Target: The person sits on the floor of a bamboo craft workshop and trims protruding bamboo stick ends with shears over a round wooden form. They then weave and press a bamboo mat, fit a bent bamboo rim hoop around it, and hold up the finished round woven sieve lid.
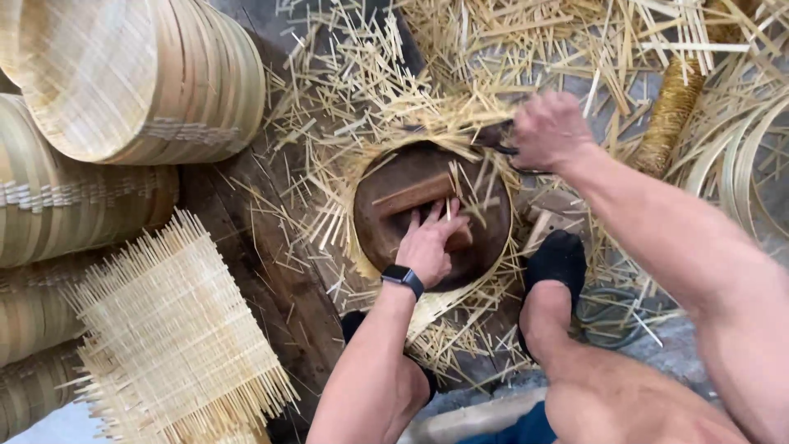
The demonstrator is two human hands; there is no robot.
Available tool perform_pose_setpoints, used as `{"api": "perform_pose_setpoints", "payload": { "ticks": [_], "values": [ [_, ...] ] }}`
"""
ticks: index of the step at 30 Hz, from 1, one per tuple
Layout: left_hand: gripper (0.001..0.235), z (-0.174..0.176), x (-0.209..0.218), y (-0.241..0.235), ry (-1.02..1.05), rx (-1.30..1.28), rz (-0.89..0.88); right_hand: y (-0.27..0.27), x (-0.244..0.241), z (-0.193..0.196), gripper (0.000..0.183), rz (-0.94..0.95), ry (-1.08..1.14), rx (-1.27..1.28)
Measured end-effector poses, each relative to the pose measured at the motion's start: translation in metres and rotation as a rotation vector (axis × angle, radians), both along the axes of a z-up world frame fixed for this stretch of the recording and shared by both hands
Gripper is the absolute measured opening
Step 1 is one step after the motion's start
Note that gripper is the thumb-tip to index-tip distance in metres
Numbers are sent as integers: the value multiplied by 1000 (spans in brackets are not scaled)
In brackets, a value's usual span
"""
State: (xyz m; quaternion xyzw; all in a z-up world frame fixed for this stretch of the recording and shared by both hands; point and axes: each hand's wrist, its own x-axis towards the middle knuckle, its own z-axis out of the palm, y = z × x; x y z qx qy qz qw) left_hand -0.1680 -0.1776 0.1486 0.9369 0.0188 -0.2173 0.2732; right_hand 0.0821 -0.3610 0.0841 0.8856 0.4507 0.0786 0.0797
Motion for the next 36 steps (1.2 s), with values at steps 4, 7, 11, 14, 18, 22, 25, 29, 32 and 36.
{"api": "perform_pose_setpoints", "payload": {
  "ticks": [4, 7, 11, 14, 18, 22, 25, 29, 32, 36],
  "values": [
    [71, 37, 7, -6, 153, 60, 48, -50, 15, -5, 20, -98, 466, -291],
    [102, 2, 17, -17, 72, 119, 553, -57, 13, 5, 31, -97, 407, -311],
    [129, -12, 54, -41, 49, 230, 1129, -14, -8, 10, 36, -19, 163, -151],
    [129, -6, 65, -42, 84, 283, 1175, 12, -8, 21, 38, -22, 112, -178],
    [123, 9, 46, -37, 37, 259, 1008, -28, 17, -17, 44, -180, 502, -295],
    [120, 17, 39, -41, -19, 214, 837, -51, 13, 4, 39, -98, 380, -259],
    [121, 18, 44, -36, -24, 206, 802, -30, 28, -14, 35, -54, 286, -289],
    [122, 18, 30, -31, -16, 180, 713, -22, 22, -46, 31, -18, 198, -354],
    [121, 20, 21, -22, -34, 161, 562, -27, 22, -5, 29, -34, 290, -359],
    [123, 32, 23, -24, 11, 174, 415, -60, 21, -58, 17, -11, 142, -387]
  ]
}}
